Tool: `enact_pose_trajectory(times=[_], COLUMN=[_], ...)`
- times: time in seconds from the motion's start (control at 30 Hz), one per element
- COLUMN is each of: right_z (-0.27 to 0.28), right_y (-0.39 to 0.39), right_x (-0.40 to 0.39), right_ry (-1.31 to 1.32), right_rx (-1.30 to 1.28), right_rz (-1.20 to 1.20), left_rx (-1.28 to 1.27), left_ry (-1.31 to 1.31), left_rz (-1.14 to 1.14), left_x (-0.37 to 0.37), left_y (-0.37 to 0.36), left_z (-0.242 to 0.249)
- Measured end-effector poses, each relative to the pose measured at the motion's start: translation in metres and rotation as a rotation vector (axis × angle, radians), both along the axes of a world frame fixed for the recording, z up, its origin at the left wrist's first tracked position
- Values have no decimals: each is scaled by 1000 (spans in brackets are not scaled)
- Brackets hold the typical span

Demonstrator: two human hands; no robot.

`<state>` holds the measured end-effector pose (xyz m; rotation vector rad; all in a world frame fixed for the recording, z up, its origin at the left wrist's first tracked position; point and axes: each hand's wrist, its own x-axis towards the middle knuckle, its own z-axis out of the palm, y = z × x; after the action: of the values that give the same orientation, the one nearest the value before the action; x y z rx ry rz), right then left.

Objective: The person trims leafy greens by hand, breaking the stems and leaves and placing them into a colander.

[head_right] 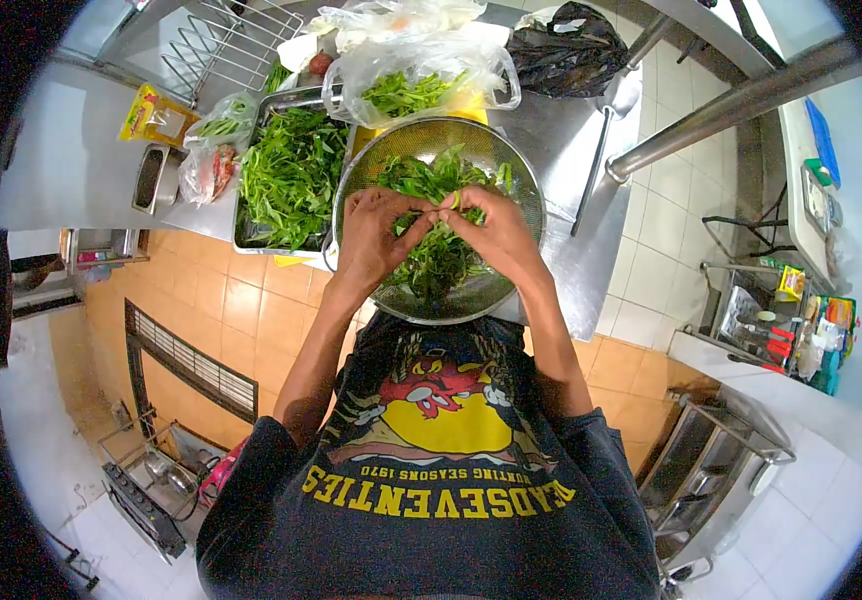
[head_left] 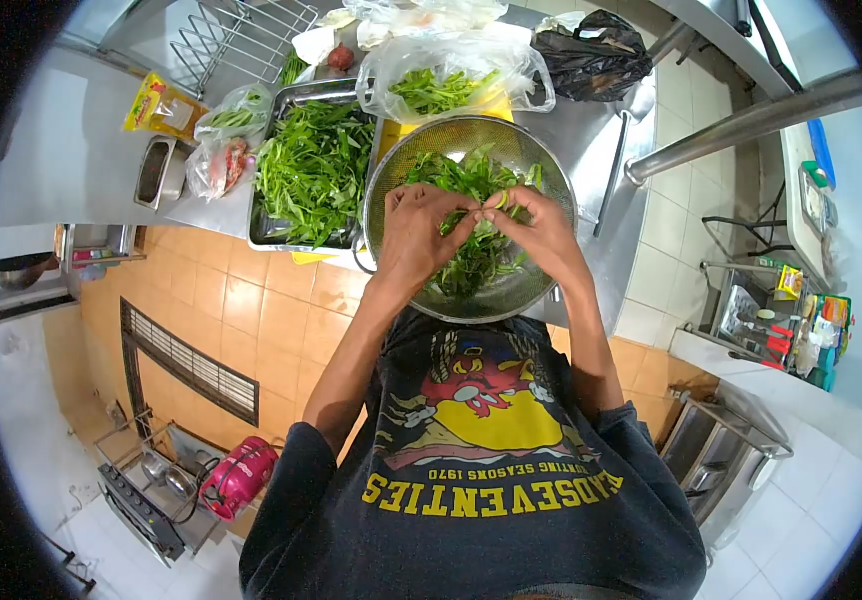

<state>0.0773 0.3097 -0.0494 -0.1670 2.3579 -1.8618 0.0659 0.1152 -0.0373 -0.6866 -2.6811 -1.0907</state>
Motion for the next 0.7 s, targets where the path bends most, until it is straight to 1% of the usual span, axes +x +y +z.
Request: enact_pose_trajectory(times=[0.03, 0.07, 0.13, 0.23, 0.27, 0.33, 0.43, 0.47, 0.53, 0.57, 0.63, 0.7], right_z=[3, 6, 11, 9, 6, 2, 0, 0, 0, -1, 0, -4], right_y=[0, -1, -3, -7, -8, -12, -9, -6, -1, 2, 10, 14], right_x=[0, 0, 0, 1, 2, 2, 3, 2, 1, 1, 2, 3], right_ry=[22, 44, 21, 59, 83, 42, -82, -133, -48, -6, -29, -66], right_rx=[38, 77, 55, -15, -46, -137, -257, -295, -239, -212, -186, -205], right_rz=[8, 16, -9, -54, -69, -89, -169, -200, -203, -203, -193, -202], left_rx=[-9, 19, 75, 423, 528, 740, 1056, 1021, 946, 954, 773, 625], left_ry=[17, -22, -100, -444, -553, -770, -892, -847, -749, -590, -339, -177], left_rz=[-5, -13, -27, 24, 8, -26, 21, 73, 190, 163, 261, 383], left_x=[0, 0, -1, 2, 2, 2, -1, -4, -8, -13, -27, -40], left_y=[0, -1, -1, 4, 4, 4, 0, -4, -18, -28, -53, -80], left_z=[-2, -4, -9, -12, -13, -14, -24, -24, -16, -15, -9, -6])
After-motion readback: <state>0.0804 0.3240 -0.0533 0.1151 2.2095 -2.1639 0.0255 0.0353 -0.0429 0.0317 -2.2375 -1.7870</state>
